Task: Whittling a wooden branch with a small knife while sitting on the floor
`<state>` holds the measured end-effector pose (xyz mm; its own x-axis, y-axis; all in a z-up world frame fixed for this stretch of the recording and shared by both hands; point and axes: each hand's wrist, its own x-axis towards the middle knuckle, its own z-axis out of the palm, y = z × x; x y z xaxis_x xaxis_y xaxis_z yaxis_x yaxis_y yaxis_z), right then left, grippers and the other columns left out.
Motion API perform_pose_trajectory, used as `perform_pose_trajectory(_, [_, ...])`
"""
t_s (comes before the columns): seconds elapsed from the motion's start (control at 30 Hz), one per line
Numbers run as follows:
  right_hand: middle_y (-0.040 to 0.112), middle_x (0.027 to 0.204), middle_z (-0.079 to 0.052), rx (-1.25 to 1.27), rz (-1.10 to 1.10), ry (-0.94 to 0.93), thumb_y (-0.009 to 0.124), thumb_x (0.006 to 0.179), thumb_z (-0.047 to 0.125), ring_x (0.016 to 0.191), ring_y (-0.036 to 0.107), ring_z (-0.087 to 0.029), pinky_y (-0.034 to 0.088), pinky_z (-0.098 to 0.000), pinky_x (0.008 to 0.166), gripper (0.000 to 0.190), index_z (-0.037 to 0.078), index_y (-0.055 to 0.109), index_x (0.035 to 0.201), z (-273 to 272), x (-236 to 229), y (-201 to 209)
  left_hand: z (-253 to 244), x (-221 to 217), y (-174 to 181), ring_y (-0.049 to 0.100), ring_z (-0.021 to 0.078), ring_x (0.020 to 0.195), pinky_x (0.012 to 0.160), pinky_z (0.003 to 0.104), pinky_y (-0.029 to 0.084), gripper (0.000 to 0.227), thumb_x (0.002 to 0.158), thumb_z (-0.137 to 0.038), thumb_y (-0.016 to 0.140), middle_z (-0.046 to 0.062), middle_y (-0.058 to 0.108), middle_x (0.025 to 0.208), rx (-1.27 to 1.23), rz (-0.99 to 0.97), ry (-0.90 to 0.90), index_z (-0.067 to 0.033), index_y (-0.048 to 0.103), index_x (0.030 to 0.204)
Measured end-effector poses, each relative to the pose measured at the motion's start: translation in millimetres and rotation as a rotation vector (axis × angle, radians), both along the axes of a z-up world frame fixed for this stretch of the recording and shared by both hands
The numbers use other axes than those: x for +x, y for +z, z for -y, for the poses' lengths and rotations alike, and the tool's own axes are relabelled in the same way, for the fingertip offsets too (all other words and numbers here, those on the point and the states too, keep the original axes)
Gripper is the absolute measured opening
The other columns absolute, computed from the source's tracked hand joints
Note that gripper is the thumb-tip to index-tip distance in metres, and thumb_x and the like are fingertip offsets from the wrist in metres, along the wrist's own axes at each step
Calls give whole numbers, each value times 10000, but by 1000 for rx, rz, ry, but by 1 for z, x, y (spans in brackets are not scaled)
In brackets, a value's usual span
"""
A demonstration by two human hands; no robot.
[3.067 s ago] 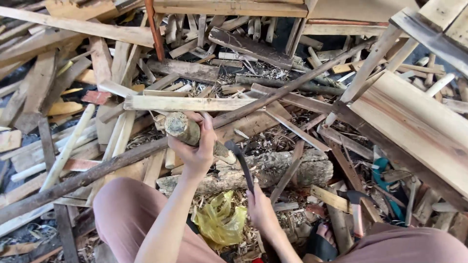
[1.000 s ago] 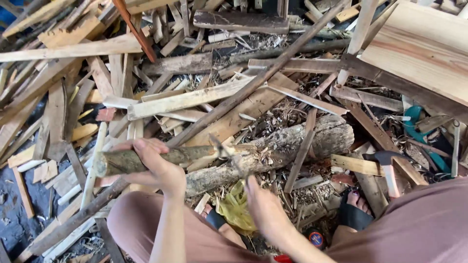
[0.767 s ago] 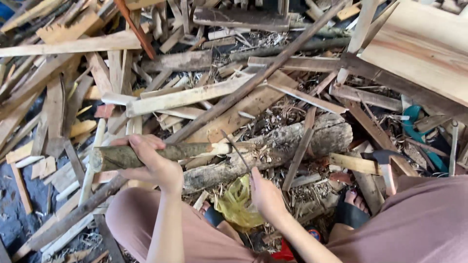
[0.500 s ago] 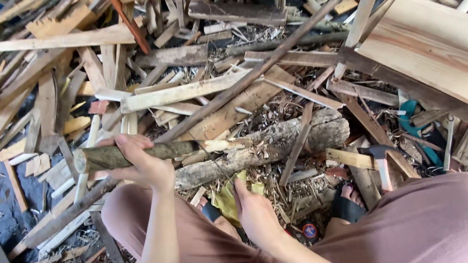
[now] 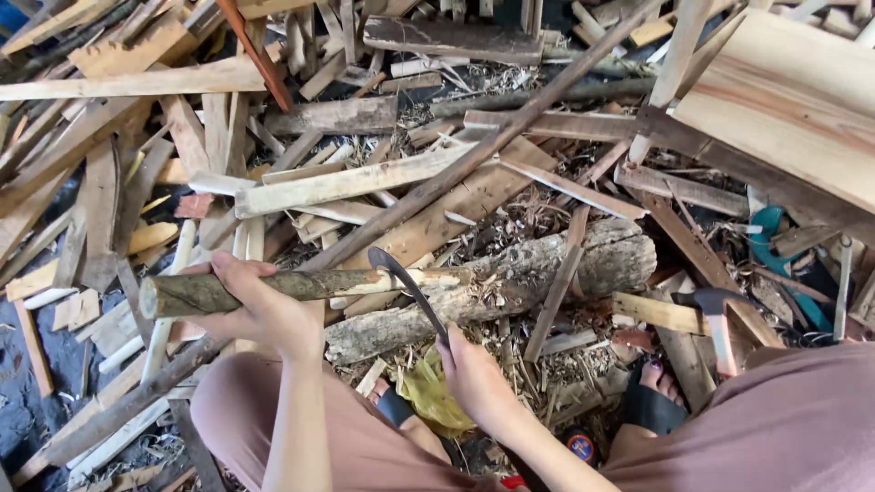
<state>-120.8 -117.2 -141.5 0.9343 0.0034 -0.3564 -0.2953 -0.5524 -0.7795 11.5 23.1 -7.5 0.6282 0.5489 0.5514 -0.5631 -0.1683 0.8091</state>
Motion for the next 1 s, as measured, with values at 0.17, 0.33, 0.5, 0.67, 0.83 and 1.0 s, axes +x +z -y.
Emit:
perform_pose_trajectory(0.17, [667,696,-138,54,-106,102,444,1083,198,533,644,-237,643,-355,558,160,65,485,1159,-1,-17,68,-6,5,2,524,129,745,714,257,484,141,1091,-117,476,74,509,995,39,-39,58,-61,372,1168])
perform_pose_trajectory(0.33, [587,615,-61,-62,24,79,509,946,133,464,553,-210,508,-357,427,441,-40,383,1331,6,-5,28,-2,-3,-5,517,128,757,728,266,496,163,1088,-97,473,70,503,995,44,12,15,-63,362,1202])
perform_pose_trajectory(0.5, [598,624,-42,-32,-98,-29,383,1067,210,472,517,-125,504,-278,430,460,-7,378,1473,5,-1,12,-8,2,-10,514,129,750,708,258,482,186,1090,-118,472,77,518,984,60,13,46,-42,373,1227])
perform_pose_trajectory(0.67, [601,586,-73,32,18,57,376,943,-17,480,557,-228,547,-378,476,231,24,520,1118,1,-15,52,-6,11,-7,538,122,718,670,240,497,192,1085,-86,510,37,520,906,33,38,36,-50,375,1216])
perform_pose_trajectory(0.83, [569,613,-56,-166,-181,49,361,1057,135,470,491,-140,457,-294,453,521,-47,252,1533,16,22,-2,-2,5,-10,526,145,777,712,265,498,233,1084,-116,498,102,532,1034,52,23,11,-40,362,1256])
perform_pose_trajectory(1.0, [721,780,-192,-184,-92,10,383,1057,216,637,719,-307,610,-455,666,492,-59,336,1462,14,9,-2,-4,2,-16,512,139,803,725,260,501,322,1072,-96,510,117,557,1093,-42,10,-24,-20,364,1349])
